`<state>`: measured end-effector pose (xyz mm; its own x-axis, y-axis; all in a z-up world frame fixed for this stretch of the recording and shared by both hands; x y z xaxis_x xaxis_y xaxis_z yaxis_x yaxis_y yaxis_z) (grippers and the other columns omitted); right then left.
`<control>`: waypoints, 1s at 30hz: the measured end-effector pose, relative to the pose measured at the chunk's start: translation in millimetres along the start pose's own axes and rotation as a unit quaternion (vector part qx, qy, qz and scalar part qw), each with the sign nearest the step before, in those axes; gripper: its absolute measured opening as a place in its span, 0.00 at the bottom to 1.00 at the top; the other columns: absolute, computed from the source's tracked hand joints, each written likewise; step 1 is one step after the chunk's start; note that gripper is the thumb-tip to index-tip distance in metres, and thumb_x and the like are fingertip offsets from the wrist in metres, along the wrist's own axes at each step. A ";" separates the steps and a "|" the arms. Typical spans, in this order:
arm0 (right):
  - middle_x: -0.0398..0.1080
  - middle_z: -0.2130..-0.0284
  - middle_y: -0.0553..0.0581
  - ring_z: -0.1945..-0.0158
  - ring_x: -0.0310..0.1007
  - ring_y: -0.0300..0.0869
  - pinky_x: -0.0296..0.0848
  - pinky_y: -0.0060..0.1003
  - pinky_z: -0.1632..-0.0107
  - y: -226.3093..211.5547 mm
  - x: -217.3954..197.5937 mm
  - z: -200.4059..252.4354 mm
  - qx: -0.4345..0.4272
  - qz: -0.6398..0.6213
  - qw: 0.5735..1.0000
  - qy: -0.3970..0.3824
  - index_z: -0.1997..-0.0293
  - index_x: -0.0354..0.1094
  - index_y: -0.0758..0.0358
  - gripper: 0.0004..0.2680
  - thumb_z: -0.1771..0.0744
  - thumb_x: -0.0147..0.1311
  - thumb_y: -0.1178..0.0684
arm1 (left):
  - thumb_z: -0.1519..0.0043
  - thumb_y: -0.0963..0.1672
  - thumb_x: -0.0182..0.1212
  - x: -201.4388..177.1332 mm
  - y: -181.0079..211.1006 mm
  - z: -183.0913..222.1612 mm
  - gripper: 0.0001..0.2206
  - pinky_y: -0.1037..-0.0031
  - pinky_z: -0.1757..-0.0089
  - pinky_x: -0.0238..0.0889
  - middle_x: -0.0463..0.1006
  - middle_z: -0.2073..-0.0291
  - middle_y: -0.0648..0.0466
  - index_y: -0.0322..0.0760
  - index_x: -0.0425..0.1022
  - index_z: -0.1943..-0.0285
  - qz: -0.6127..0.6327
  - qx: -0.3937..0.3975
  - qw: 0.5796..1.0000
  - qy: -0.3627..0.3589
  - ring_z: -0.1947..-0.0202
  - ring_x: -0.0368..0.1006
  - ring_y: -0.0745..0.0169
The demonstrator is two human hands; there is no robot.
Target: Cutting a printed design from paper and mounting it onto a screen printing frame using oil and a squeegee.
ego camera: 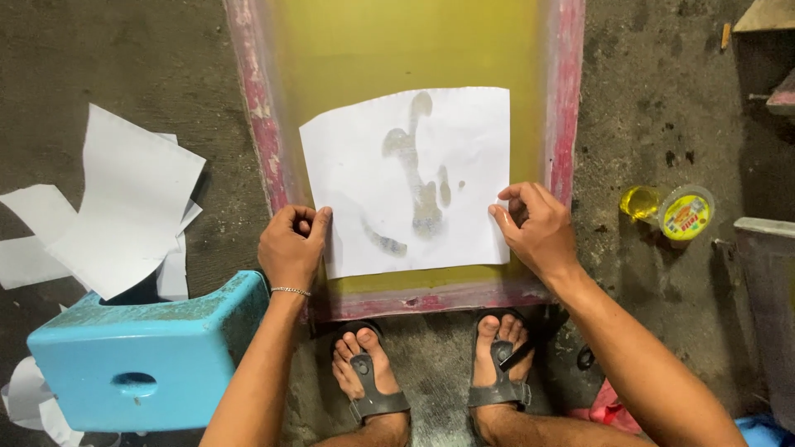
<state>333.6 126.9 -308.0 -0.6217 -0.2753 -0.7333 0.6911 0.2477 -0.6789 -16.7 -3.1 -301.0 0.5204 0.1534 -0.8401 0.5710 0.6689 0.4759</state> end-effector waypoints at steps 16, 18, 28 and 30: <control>0.74 0.69 0.54 0.64 0.78 0.52 0.77 0.45 0.62 17.0 -32.3 67.9 0.012 0.098 0.990 -0.101 0.56 0.72 0.52 0.07 0.35 0.64 0.50 | 0.39 0.53 0.73 2.8 -9.6 3.9 0.13 0.56 0.64 0.71 0.77 0.77 0.54 0.46 0.79 0.67 0.010 0.029 0.999 0.019 0.69 0.79 0.45; 0.76 0.71 0.55 0.63 0.80 0.54 0.78 0.47 0.60 7.6 -50.6 88.8 0.030 0.097 0.981 -0.166 0.60 0.75 0.50 0.05 0.36 0.63 0.51 | 0.39 0.53 0.73 3.5 -12.3 1.5 0.13 0.56 0.64 0.71 0.77 0.77 0.55 0.47 0.79 0.67 0.011 0.032 0.999 0.015 0.69 0.79 0.45; 0.76 0.74 0.47 0.68 0.80 0.50 0.78 0.45 0.64 51.8 -54.1 189.5 -0.074 0.298 0.873 -0.378 0.59 0.67 0.43 0.04 0.36 0.52 0.48 | 0.34 0.55 0.67 12.7 -23.9 2.4 0.13 0.53 0.62 0.70 0.80 0.75 0.54 0.50 0.80 0.65 -0.019 0.043 0.998 0.044 0.67 0.79 0.41; 0.74 0.77 0.45 0.71 0.79 0.47 0.77 0.42 0.66 49.1 -59.3 184.6 -0.109 0.312 0.874 -0.356 0.64 0.67 0.42 0.02 0.36 0.52 0.50 | 0.36 0.56 0.67 13.0 -26.6 2.6 0.12 0.53 0.63 0.70 0.80 0.75 0.56 0.52 0.80 0.65 -0.020 0.034 0.998 0.047 0.68 0.79 0.42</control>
<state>472.5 -16.1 -291.2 0.2920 -0.5121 -0.8078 0.6790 0.7058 -0.2020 -23.5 -20.8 -324.0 0.4360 0.1967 -0.8782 0.6338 0.6257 0.4548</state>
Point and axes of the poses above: each hand's wrist, its own z-axis away from the middle knuckle, its own x-axis out of the palm, y = z × x, the point moved 2 cm from there along -z, towards the middle knuckle
